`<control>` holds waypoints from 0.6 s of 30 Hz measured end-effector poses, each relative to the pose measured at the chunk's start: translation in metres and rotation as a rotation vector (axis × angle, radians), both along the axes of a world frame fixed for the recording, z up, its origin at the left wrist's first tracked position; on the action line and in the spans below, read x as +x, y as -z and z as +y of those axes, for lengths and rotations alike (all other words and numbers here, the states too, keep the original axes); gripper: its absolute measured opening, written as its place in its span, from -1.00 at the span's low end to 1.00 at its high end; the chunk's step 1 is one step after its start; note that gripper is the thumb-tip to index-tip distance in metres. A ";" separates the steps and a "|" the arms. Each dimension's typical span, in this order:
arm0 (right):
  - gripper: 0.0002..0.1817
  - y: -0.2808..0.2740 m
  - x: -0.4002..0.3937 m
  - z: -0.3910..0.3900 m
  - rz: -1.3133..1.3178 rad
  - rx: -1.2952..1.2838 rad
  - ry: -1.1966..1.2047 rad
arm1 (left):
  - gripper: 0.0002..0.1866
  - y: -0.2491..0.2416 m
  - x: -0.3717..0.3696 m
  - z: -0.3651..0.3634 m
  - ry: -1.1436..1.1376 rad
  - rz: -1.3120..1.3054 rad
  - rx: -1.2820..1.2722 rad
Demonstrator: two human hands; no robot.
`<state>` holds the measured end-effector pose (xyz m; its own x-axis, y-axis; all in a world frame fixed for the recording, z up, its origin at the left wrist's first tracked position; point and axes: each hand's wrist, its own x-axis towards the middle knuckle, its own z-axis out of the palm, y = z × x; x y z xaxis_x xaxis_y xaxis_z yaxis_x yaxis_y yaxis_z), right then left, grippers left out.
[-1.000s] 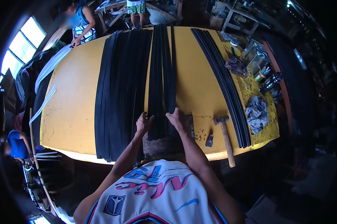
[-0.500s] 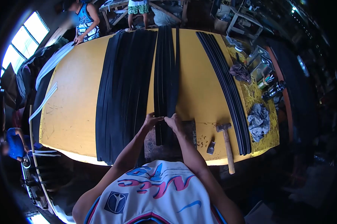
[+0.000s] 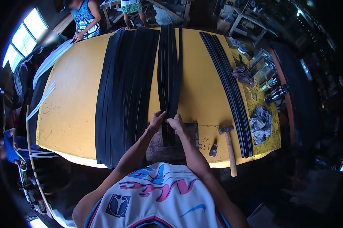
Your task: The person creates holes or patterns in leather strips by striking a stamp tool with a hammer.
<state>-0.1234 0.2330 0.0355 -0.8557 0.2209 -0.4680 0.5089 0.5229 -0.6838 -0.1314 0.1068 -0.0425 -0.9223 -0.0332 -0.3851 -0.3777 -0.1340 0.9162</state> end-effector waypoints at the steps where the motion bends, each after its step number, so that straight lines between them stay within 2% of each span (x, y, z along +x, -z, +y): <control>1: -0.28 0.001 -0.007 0.007 -0.099 -0.214 -0.027 | -0.67 -0.003 -0.001 0.000 -0.001 0.004 0.002; 2: -0.34 0.004 -0.010 0.012 -0.200 -0.428 -0.053 | -0.67 -0.006 -0.001 -0.001 -0.002 -0.021 0.068; 3: -0.34 0.003 -0.006 0.012 -0.199 -0.427 -0.050 | -0.65 -0.009 0.001 -0.001 -0.001 -0.048 0.134; 5: -0.48 -0.003 -0.008 0.009 -0.067 -0.248 -0.011 | -0.61 -0.020 0.000 0.006 -0.003 -0.031 0.156; 6: -0.57 -0.005 -0.007 0.007 -0.039 -0.291 -0.030 | -0.56 -0.025 -0.001 0.011 -0.008 -0.020 0.177; 7: -0.51 0.043 -0.020 0.010 -0.015 -0.300 -0.054 | -0.53 -0.025 -0.003 0.019 -0.003 0.014 0.229; 9: -0.42 0.045 -0.016 0.004 0.151 -0.055 -0.018 | -0.55 -0.032 -0.007 0.015 0.112 0.026 0.289; 10: -0.42 0.028 -0.015 0.004 0.161 -0.055 -0.003 | -0.55 -0.037 -0.012 0.018 0.129 0.033 0.287; 12: -0.30 -0.016 -0.005 0.011 0.284 -0.105 -0.212 | -0.51 -0.048 -0.029 0.027 -0.015 -0.289 0.675; 13: -0.30 -0.044 0.006 0.013 0.292 -0.104 -0.193 | -0.51 -0.058 -0.039 0.028 0.005 -0.289 0.670; 15: -0.22 -0.094 0.036 0.018 0.188 -0.234 -0.227 | -0.44 -0.080 -0.061 0.035 0.047 -0.215 1.145; 16: -0.17 -0.103 0.053 0.029 0.195 -0.176 -0.290 | -0.44 -0.069 -0.076 0.044 0.103 -0.075 1.193; 17: -0.26 -0.112 0.076 0.041 0.235 -0.161 -0.284 | -0.44 -0.055 -0.088 0.054 0.159 0.061 1.247; 18: -0.34 -0.124 0.102 0.053 0.271 -0.142 -0.275 | -0.44 -0.062 -0.090 0.061 0.175 0.037 1.376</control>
<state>-0.0218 0.2860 0.1592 -0.9704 -0.0837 -0.2266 0.1548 0.5048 -0.8492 -0.2213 0.1678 0.0199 -0.8852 0.4652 0.0107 -0.4620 -0.8815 0.0974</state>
